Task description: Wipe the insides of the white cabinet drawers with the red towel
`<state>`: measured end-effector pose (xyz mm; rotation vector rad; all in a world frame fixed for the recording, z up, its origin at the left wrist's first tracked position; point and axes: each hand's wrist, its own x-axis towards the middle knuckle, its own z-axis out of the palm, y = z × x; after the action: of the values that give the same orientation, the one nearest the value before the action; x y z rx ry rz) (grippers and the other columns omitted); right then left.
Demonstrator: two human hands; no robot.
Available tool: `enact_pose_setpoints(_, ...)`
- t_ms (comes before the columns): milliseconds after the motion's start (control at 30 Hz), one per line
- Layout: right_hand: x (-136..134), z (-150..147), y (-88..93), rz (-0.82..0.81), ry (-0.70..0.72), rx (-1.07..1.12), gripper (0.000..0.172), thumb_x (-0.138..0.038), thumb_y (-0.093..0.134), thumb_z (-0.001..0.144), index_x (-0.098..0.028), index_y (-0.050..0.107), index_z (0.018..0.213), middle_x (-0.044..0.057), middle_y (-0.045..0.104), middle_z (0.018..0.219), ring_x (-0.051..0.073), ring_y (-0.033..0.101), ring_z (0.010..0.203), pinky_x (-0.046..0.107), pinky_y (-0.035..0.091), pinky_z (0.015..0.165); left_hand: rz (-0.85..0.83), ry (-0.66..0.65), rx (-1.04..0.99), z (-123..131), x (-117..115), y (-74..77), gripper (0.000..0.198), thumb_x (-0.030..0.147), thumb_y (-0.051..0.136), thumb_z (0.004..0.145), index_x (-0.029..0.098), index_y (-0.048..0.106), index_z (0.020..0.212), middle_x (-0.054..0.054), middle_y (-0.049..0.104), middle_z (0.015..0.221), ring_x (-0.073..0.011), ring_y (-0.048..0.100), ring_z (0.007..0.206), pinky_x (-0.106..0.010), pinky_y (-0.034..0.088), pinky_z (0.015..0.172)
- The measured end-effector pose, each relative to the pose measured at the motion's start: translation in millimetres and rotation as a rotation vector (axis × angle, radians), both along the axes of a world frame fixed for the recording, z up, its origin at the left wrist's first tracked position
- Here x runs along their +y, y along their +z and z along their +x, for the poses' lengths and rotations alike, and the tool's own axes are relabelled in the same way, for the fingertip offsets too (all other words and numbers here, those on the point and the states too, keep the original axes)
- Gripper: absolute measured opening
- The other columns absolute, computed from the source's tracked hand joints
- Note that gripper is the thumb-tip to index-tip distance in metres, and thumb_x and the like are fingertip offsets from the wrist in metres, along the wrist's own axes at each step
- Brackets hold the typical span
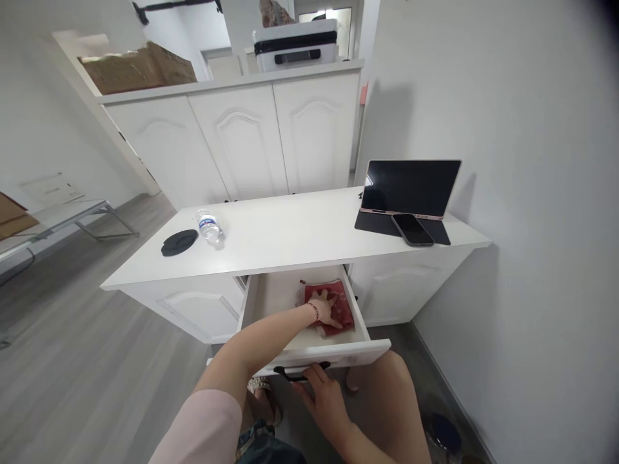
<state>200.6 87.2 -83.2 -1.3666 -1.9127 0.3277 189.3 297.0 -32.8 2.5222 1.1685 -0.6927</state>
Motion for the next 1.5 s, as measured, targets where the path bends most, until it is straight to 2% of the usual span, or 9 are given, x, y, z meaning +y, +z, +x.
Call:
enact_pose_setpoints(133, 0.4, 0.2, 1.5, 0.002, 0.004, 0.011, 0.023, -0.038, 0.044, 0.094, -0.021, 0.055, 0.085, 0.002, 0.061, 0.079, 0.016, 0.062, 0.063, 0.023, 0.038, 0.048, 0.025, -0.096, 0.046, -3.8, -16.7, 0.1, 0.125, 0.073, 0.07, 0.049, 0.016, 0.02, 0.148, -0.026, 0.026, 0.148, -0.0426, 0.033, 0.128, -0.05, 0.032, 0.098)
enact_pose_setpoints(400, -0.7, 0.8, 2.4, -0.049, -0.009, -0.023, 0.025, -0.04, 0.043, 0.094, -0.021, 0.057, 0.087, 0.003, 0.064, 0.084, 0.017, 0.064, 0.065, 0.024, 0.039, 0.05, 0.045, -0.255, 0.002, -23.3, -21.8, 5.1, 0.105, 0.059, 0.071, 0.061, 0.021, 0.025, 0.147, -0.025, 0.03, 0.146, -0.0425, 0.038, 0.124, -0.05, 0.034, 0.096)
enact_pose_setpoints(533, -2.2, 0.2, 2.4, -0.049, -0.019, -0.023, 0.025, -0.04, 0.043, 0.094, -0.021, 0.058, 0.088, 0.004, 0.064, 0.085, 0.018, 0.064, 0.069, 0.024, 0.041, 0.052, 0.003, -0.394, -0.039, -47.8, -22.0, 9.4, 0.093, 0.043, 0.075, 0.063, 0.032, 0.031, 0.145, -0.02, 0.033, 0.144, -0.0421, 0.04, 0.123, -0.049, 0.035, 0.095)
enact_pose_setpoints(633, -2.1, -0.1, 2.0, -0.057, -0.018, -0.021, 0.027, -0.041, 0.043, 0.094, -0.021, 0.059, 0.087, 0.004, 0.064, 0.084, 0.018, 0.065, 0.071, 0.024, 0.042, 0.053, -0.001, -0.518, -0.075, -69.4, -23.3, 9.0, 0.082, 0.032, 0.074, 0.066, 0.033, 0.04, 0.14, -0.019, 0.04, 0.139, -0.0383, 0.041, 0.124, -0.048, 0.031, 0.099)
enact_pose_setpoints(767, -1.0, -0.1, 0.1, -0.042, -0.032, -0.036, 0.03, -0.044, 0.041, 0.094, -0.021, 0.059, 0.087, 0.004, 0.064, 0.083, 0.018, 0.064, 0.069, 0.025, 0.042, 0.052, -0.038, -0.526, -0.186, -97.8, -22.8, 6.0, 0.067, 0.03, 0.069, 0.069, 0.038, 0.049, 0.133, -0.01, 0.046, 0.135, -0.0315, 0.045, 0.12, -0.044, 0.031, 0.101)
enact_pose_setpoints(933, -0.7, 0.1, 0.2, -0.051, -0.025, -0.055, 0.033, -0.046, 0.039, 0.095, -0.021, 0.059, 0.088, 0.004, 0.064, 0.084, 0.018, 0.064, 0.069, 0.025, 0.043, 0.053, -0.052, -0.617, -0.172, -132.6, -20.9, 7.2, 0.076, 0.022, 0.069, 0.069, 0.036, 0.042, 0.138, -0.011, 0.042, 0.138, -0.0314, 0.039, 0.127, -0.044, 0.03, 0.103)
enact_pose_setpoints(1100, -1.3, 0.4, 2.3, -0.049, -0.027, -0.061, 0.035, -0.046, 0.037, 0.095, -0.021, 0.06, 0.088, 0.004, 0.064, 0.085, 0.017, 0.065, 0.068, 0.025, 0.044, 0.053, -0.081, -0.547, -0.188, -168.2, -22.6, 12.7, 0.071, 0.018, 0.067, 0.071, 0.036, 0.046, 0.136, -0.008, 0.039, 0.143, -0.0316, 0.037, 0.129, -0.043, 0.03, 0.106)
enact_pose_setpoints(1300, -1.7, 0.8, 3.0, -0.06, -0.028, -0.057, 0.036, -0.047, 0.036, 0.095, -0.021, 0.06, 0.089, 0.005, 0.064, 0.086, 0.018, 0.065, 0.07, 0.025, 0.044, 0.054, -0.119, -0.445, -0.194, -197.8, -23.2, 17.0, 0.071, 0.001, 0.05, 0.073, 0.038, 0.049, 0.133, -0.004, 0.041, 0.146, -0.0284, 0.037, 0.133, -0.042, 0.034, 0.106)
enact_pose_setpoints(1500, -2.5, 1.0, 6.3, -0.055, -0.034, -0.064, 0.035, -0.046, 0.038, 0.095, -0.02, 0.061, 0.089, 0.005, 0.064, 0.085, 0.017, 0.064, 0.07, 0.025, 0.044, 0.055, -0.172, -0.333, -0.204, -207.2, -24.1, 27.6, 0.057, 0.005, 0.047, 0.076, 0.037, 0.061, 0.121, 0.002, 0.052, 0.138, -0.0204, 0.052, 0.12, -0.03, 0.041, 0.096)
